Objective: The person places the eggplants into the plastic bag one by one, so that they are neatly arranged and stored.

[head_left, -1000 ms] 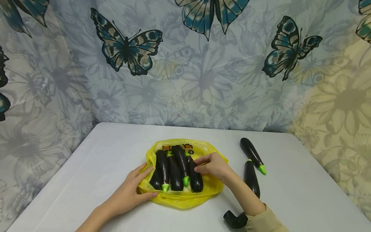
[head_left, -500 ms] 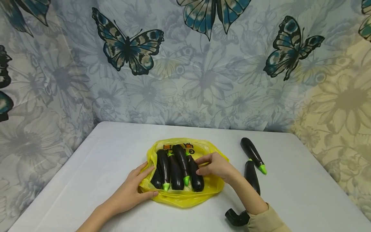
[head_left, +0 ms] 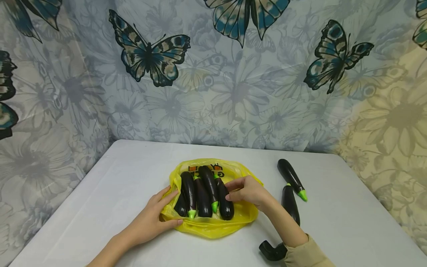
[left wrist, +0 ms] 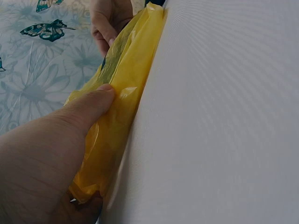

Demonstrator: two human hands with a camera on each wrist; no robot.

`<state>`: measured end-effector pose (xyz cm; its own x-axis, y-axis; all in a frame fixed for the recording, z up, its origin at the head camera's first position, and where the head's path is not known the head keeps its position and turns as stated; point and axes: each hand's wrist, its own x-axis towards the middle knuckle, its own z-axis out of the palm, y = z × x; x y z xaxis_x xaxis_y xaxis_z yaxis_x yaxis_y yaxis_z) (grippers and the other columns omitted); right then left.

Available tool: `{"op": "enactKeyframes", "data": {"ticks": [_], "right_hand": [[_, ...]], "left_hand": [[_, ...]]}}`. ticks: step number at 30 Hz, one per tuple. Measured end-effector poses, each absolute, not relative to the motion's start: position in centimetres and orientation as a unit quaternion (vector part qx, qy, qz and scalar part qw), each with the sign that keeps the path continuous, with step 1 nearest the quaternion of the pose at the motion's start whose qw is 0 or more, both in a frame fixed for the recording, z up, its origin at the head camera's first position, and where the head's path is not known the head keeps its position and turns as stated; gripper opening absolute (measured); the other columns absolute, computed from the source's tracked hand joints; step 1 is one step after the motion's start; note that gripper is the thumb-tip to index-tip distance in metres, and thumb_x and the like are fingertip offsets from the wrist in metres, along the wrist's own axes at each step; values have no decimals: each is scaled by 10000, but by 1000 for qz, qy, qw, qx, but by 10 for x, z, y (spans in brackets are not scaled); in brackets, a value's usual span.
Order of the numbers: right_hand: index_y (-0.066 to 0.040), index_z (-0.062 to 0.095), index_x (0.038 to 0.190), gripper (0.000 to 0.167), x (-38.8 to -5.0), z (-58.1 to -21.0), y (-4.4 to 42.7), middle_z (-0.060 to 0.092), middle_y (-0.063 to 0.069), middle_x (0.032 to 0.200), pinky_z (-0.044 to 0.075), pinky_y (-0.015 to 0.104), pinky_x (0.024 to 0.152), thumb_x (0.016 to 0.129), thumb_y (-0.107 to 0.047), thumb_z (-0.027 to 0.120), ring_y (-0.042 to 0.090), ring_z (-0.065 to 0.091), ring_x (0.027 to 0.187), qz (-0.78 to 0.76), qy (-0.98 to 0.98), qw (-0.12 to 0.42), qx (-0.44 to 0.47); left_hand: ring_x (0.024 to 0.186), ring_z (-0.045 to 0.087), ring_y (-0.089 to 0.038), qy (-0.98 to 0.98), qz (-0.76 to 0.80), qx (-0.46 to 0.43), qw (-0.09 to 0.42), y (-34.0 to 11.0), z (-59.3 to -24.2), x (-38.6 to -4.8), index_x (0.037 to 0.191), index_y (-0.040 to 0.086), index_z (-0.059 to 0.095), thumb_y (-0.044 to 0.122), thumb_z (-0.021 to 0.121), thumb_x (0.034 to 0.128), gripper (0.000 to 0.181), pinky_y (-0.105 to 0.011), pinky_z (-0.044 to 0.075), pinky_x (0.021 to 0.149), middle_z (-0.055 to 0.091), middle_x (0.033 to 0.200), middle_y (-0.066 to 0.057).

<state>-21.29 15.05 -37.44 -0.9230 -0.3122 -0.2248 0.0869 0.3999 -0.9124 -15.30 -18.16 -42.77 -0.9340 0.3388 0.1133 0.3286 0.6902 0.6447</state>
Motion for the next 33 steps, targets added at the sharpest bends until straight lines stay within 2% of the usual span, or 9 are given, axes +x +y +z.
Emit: {"op": "enactKeyframes", "data": {"ticks": [15,23,30,33], "right_hand": [[55,691,1164,393,-212,-365,155,690,105,1093,524,373,862,798,-44,796,212,633,972,-515,829,193,-100],[-6,715,1138,345,-214,-355,163,692,53,1053,504,395,879,835,-153,790,212,623,953,-506,846,153,-69],[90,642,1183,349,-215,-345,175,664,194,1138,516,440,897,902,-101,720,360,643,1024,-585,797,130,-82],[104,633,1186,357,-215,-344,178,658,207,1146,520,431,893,903,-97,720,367,639,1035,-596,789,126,-79]], "left_hand": [[1435,191,-297,920,348,180,12,-181,-426,-153,1544,350,317,707,676,769,926,-616,299,1049,164,1610,8],[1434,193,-303,920,349,180,10,-181,-426,-152,1543,347,322,706,677,770,923,-622,300,1045,171,1609,-3],[1436,189,-299,920,350,179,12,-180,-426,-152,1543,329,330,698,686,769,929,-619,301,1046,170,1609,2],[1434,193,-314,919,352,179,12,-180,-425,-152,1543,318,336,698,685,770,930,-630,299,1041,175,1608,-10]]}}
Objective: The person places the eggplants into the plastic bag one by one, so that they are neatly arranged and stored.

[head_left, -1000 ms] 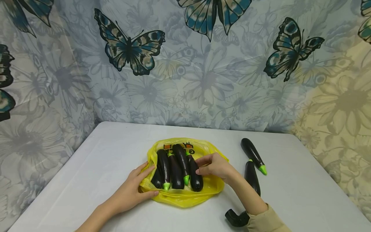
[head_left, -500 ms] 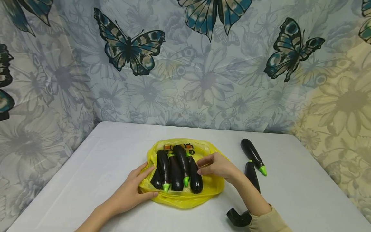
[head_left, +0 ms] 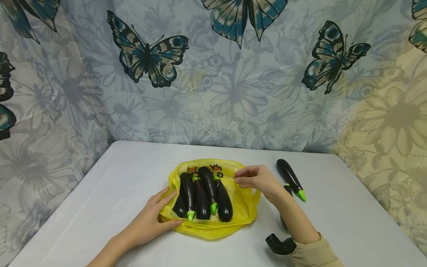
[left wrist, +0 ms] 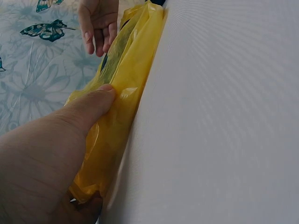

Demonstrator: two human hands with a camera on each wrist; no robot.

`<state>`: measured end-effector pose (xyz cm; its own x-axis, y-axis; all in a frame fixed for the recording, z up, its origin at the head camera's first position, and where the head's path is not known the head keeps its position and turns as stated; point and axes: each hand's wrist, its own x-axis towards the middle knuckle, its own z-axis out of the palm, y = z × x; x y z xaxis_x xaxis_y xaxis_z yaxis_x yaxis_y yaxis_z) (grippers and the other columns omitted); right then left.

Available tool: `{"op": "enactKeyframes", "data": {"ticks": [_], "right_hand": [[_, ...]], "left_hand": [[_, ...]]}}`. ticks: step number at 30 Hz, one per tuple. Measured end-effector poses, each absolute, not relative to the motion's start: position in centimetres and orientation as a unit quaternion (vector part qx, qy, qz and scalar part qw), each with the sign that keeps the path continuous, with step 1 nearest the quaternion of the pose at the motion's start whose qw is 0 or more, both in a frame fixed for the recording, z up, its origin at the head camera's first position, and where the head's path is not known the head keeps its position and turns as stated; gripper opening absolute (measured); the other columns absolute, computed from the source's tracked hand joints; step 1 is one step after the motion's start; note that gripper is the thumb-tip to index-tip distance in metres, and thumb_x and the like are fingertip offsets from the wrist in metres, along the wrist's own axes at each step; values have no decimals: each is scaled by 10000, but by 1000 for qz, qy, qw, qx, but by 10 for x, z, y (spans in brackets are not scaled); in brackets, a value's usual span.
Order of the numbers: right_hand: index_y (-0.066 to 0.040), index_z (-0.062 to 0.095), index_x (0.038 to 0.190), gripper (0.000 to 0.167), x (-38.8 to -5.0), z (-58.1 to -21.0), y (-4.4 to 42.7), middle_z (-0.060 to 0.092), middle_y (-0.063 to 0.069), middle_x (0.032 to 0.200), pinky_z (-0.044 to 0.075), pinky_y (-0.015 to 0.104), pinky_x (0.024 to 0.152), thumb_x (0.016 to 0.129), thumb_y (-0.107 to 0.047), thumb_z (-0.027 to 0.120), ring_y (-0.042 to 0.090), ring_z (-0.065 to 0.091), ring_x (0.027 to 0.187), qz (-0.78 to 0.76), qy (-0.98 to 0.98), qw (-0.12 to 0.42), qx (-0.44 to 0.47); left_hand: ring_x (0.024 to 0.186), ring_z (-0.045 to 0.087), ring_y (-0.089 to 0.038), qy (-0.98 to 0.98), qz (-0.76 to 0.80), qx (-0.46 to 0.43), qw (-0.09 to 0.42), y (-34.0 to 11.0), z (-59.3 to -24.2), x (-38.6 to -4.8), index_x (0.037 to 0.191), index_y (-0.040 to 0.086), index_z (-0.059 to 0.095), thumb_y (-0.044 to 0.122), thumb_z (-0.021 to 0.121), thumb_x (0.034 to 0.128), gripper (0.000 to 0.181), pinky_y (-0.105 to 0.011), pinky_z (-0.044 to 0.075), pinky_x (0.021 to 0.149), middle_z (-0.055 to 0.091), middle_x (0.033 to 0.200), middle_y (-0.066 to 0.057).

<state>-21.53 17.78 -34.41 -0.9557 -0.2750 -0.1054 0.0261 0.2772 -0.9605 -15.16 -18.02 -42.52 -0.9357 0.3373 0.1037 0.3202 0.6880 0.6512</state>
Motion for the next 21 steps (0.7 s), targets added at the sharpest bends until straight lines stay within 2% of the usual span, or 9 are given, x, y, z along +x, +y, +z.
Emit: {"op": "enactKeyframes", "data": {"ticks": [14,21], "right_hand": [[79,665,1143,330,-219,-342,177,654,198,1125,525,424,884,891,-120,742,389,627,1044,-612,781,113,-52],[68,663,1149,363,-216,-334,215,652,211,1135,544,407,846,895,-177,750,355,637,1012,-589,804,61,-54]], "left_hand": [[1432,192,-338,920,352,171,12,-184,-428,-151,1544,321,330,726,669,756,948,-648,298,1032,175,1608,-21],[1431,195,-325,918,353,181,11,-182,-429,-154,1541,342,329,722,667,761,931,-643,302,1032,174,1608,-4]]}}
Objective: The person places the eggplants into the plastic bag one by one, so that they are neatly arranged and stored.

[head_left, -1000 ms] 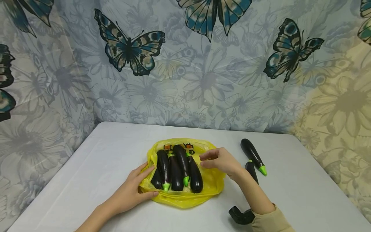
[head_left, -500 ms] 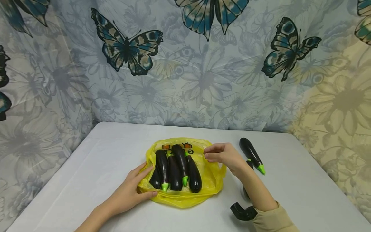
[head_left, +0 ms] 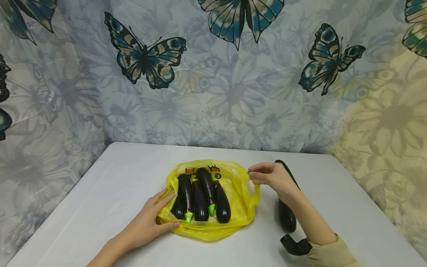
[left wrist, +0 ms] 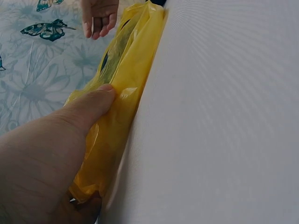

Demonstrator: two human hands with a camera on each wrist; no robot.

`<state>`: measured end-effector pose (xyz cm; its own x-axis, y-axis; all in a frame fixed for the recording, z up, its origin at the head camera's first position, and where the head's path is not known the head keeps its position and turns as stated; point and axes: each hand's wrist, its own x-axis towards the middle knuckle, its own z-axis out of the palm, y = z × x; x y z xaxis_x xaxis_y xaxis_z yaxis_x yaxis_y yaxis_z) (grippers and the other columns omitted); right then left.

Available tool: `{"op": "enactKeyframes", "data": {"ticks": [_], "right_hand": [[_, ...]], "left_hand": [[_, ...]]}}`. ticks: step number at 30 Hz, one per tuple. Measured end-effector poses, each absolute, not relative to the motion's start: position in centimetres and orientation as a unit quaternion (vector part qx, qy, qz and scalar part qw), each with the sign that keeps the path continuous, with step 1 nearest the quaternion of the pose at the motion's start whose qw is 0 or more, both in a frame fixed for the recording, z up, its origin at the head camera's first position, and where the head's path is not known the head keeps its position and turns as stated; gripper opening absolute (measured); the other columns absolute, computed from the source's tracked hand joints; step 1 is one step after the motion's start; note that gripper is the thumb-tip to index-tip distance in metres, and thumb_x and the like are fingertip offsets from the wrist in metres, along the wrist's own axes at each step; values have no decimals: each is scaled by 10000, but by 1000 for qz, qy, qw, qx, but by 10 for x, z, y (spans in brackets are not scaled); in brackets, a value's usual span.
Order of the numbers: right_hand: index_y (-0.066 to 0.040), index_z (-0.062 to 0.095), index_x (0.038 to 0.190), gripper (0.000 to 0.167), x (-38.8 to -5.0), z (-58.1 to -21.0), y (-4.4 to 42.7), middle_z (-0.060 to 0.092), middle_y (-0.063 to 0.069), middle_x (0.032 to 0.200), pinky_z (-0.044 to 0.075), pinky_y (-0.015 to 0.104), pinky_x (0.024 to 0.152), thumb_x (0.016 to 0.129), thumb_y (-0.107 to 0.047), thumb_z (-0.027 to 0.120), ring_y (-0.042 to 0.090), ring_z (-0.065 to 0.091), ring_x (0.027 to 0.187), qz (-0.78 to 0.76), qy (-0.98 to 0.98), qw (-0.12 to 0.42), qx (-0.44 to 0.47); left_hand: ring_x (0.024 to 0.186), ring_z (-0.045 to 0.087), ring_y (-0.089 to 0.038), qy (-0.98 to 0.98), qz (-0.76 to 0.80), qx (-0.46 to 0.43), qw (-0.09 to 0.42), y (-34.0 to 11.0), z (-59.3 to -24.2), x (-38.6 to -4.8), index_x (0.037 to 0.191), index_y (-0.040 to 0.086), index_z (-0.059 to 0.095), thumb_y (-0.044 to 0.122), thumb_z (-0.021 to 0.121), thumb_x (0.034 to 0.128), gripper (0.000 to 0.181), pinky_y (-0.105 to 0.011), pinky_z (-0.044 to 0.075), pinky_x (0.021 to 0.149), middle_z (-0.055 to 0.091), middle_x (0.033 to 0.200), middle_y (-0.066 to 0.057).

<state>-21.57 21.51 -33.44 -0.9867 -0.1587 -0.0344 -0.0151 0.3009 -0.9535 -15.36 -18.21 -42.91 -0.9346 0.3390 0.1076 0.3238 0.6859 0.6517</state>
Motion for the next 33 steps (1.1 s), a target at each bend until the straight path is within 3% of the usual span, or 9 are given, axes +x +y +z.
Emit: {"op": "enactKeyframes", "data": {"ticks": [6,12,16,21,25,29,33], "right_hand": [[55,640,1194,432,-238,-318,300,695,102,1080,555,372,806,914,-260,733,277,659,968,-506,856,38,-93],[63,599,1246,371,-263,-332,377,691,38,1123,540,382,852,954,-151,678,189,660,1000,-558,824,59,-82],[52,585,1269,341,-265,-344,392,672,-15,1142,531,387,870,961,-76,649,155,652,1018,-586,803,76,-74],[89,506,1341,429,-271,-358,393,647,-22,1165,505,409,917,967,-74,639,194,622,1095,-597,792,106,-71],[131,429,1387,536,-270,-365,393,607,111,1251,511,396,909,954,-85,660,207,619,1100,-586,801,105,-62],[148,354,1429,619,-268,-374,392,436,316,1393,514,397,902,932,-39,672,162,623,1078,-577,805,119,-69],[137,321,1454,655,-267,-381,390,361,362,1429,507,401,910,928,-32,673,163,627,1078,-589,794,133,-69]], "left_hand": [[1429,198,-347,919,351,178,6,-181,-429,-153,1544,324,330,719,670,760,942,-652,297,1030,180,1607,-41],[1429,195,-351,919,352,179,4,-180,-428,-154,1545,321,329,713,671,765,937,-654,293,1031,177,1607,-58],[1429,193,-354,920,350,179,5,-181,-428,-154,1547,339,315,717,665,768,934,-657,298,1026,172,1608,-57],[1426,193,-366,921,349,174,4,-183,-429,-153,1546,347,313,722,662,764,935,-670,307,1011,173,1606,-74],[1426,193,-367,920,349,177,8,-183,-429,-153,1548,350,308,719,661,768,932,-670,307,1010,171,1606,-76],[1427,193,-364,919,350,179,9,-182,-429,-153,1546,350,312,716,667,766,932,-670,303,1013,173,1606,-71],[1427,194,-358,919,349,182,12,-181,-430,-153,1546,346,313,713,668,767,932,-666,304,1015,174,1606,-63]]}}
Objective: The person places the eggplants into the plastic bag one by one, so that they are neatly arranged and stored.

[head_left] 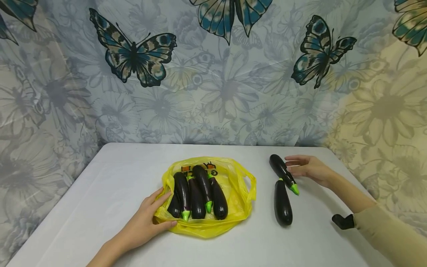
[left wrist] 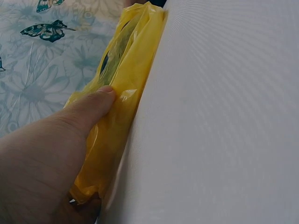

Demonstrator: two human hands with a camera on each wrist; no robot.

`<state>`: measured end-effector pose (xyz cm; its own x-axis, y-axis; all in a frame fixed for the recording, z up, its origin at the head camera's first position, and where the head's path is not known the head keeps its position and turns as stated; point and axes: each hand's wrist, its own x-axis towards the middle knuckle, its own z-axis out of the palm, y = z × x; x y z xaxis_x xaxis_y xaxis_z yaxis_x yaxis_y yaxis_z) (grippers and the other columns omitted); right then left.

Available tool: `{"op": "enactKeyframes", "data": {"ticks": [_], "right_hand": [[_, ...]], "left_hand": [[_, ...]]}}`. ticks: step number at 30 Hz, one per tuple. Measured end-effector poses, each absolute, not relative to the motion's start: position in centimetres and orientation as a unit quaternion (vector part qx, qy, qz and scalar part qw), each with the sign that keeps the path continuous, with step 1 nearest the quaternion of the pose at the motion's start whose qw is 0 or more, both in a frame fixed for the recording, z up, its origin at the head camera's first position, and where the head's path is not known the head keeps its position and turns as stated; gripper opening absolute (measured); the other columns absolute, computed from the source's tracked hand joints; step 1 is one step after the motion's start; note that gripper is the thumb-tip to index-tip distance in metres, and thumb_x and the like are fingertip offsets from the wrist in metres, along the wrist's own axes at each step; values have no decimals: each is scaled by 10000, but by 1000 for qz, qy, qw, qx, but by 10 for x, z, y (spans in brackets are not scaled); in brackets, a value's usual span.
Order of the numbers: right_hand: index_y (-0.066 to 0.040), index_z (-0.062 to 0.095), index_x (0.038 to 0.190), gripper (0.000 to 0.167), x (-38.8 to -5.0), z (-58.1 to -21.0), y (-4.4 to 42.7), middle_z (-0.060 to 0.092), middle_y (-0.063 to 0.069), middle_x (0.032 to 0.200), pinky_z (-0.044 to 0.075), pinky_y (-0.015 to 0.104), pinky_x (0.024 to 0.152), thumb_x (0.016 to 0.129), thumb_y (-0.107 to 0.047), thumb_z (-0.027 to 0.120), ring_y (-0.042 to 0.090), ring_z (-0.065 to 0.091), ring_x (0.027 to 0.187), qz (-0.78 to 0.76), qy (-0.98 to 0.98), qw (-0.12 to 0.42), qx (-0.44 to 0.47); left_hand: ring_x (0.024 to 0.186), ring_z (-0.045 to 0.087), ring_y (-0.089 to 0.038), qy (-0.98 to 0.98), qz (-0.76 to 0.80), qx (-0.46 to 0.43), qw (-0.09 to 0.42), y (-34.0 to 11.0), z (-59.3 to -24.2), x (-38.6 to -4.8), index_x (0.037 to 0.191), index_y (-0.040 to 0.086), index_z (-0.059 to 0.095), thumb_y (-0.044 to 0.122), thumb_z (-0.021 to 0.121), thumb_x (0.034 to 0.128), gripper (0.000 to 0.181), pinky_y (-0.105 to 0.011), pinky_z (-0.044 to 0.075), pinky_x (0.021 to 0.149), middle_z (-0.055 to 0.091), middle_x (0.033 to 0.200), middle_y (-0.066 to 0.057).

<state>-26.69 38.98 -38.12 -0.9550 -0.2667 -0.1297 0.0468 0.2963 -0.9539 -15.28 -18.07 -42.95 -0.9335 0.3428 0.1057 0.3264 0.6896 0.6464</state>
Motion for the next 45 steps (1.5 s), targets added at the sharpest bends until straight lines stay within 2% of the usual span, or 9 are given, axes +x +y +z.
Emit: {"op": "enactKeyframes", "data": {"ticks": [8,12,16,22,31,45], "right_hand": [[27,389,1480,693,-268,-388,386,374,304,1455,519,359,863,895,-108,735,153,607,1087,-568,811,137,-43],[14,390,1486,704,-266,-389,385,387,303,1446,530,357,810,891,-116,742,155,610,1066,-563,814,137,-35],[15,383,1491,707,-266,-390,385,398,295,1448,540,352,793,892,-108,740,134,620,1044,-569,811,135,-26],[17,377,1494,696,-266,-391,386,377,295,1467,534,351,831,905,-110,726,83,605,1060,-573,808,136,-25],[33,382,1485,674,-263,-388,386,425,270,1441,537,352,827,913,-101,714,96,620,1045,-581,802,136,-27],[64,397,1464,660,-263,-388,386,589,99,1268,542,363,825,906,-81,716,133,636,1020,-589,797,134,-25]], "left_hand": [[1426,199,-353,918,352,183,11,-181,-428,-152,1544,308,337,706,679,764,940,-659,295,1027,184,1605,-51],[1427,198,-348,918,353,180,13,-180,-428,-152,1543,305,340,706,683,761,944,-654,292,1032,186,1604,-50],[1428,196,-347,919,352,178,13,-180,-428,-152,1543,312,339,708,683,760,942,-657,288,1032,187,1604,-49],[1428,196,-342,918,353,178,14,-180,-428,-152,1543,328,334,710,679,760,938,-661,290,1028,184,1606,-43],[1427,196,-341,918,353,178,16,-180,-428,-152,1543,330,331,709,682,759,939,-661,291,1028,185,1606,-39],[1430,194,-339,920,352,175,16,-180,-428,-152,1542,334,332,715,676,759,936,-656,294,1029,184,1606,-42]]}}
